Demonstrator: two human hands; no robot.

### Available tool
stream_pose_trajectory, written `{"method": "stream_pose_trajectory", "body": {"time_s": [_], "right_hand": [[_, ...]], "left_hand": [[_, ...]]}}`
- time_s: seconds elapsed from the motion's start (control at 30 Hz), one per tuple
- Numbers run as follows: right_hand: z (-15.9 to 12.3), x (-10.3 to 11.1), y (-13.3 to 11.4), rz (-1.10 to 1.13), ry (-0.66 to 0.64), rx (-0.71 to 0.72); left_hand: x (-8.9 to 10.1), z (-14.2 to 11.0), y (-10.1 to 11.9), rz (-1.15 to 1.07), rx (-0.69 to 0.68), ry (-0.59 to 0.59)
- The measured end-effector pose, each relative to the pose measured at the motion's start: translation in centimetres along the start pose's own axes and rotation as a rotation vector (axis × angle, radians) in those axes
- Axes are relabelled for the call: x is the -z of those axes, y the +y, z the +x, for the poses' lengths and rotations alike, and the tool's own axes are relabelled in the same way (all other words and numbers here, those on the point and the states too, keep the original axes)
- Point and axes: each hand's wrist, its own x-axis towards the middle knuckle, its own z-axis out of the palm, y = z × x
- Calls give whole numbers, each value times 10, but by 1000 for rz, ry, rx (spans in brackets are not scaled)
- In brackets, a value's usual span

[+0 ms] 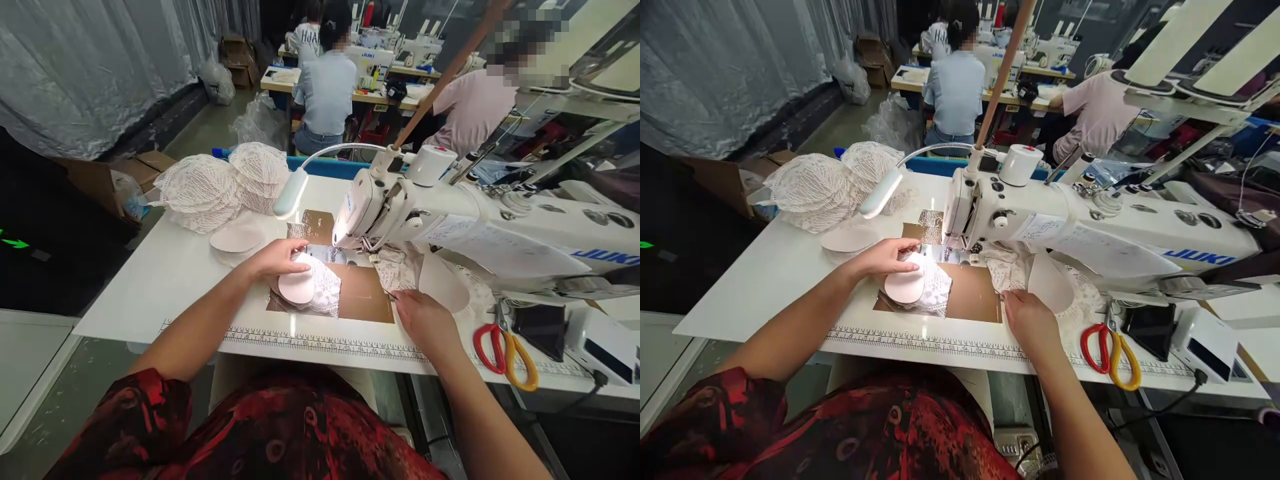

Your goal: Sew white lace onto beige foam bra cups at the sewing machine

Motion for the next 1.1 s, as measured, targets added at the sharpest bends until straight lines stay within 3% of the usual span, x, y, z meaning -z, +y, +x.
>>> {"method": "stream_pose_trajectory", "body": {"time_s": [0.23,0.43,0.5,0.57,0.67,0.8,0.97,1.1], "right_hand": [[-15,-4,1,219,317,0],[-19,0,-12,394,486,-144],[-15,7,-22,521,413,-220],[-6,16,-35,700,241,-255],[17,27,-52,853,25,-145],[51,33,-65,915,-169,-8],[74,29,-71,1103,-269,119],[78,23,-73,1215,-312,83]], "left_hand": [[-4,0,-9,-222,41,-62],[-8,-4,0,-302,79,-73],[-10,-5,3,-319,77,-75],[-13,-6,4,-354,79,-95],[-16,-7,7,-431,91,-171],[-16,-9,10,-505,79,-277],[-18,-11,8,-502,27,-326],[-19,-11,6,-529,14,-359]]}}
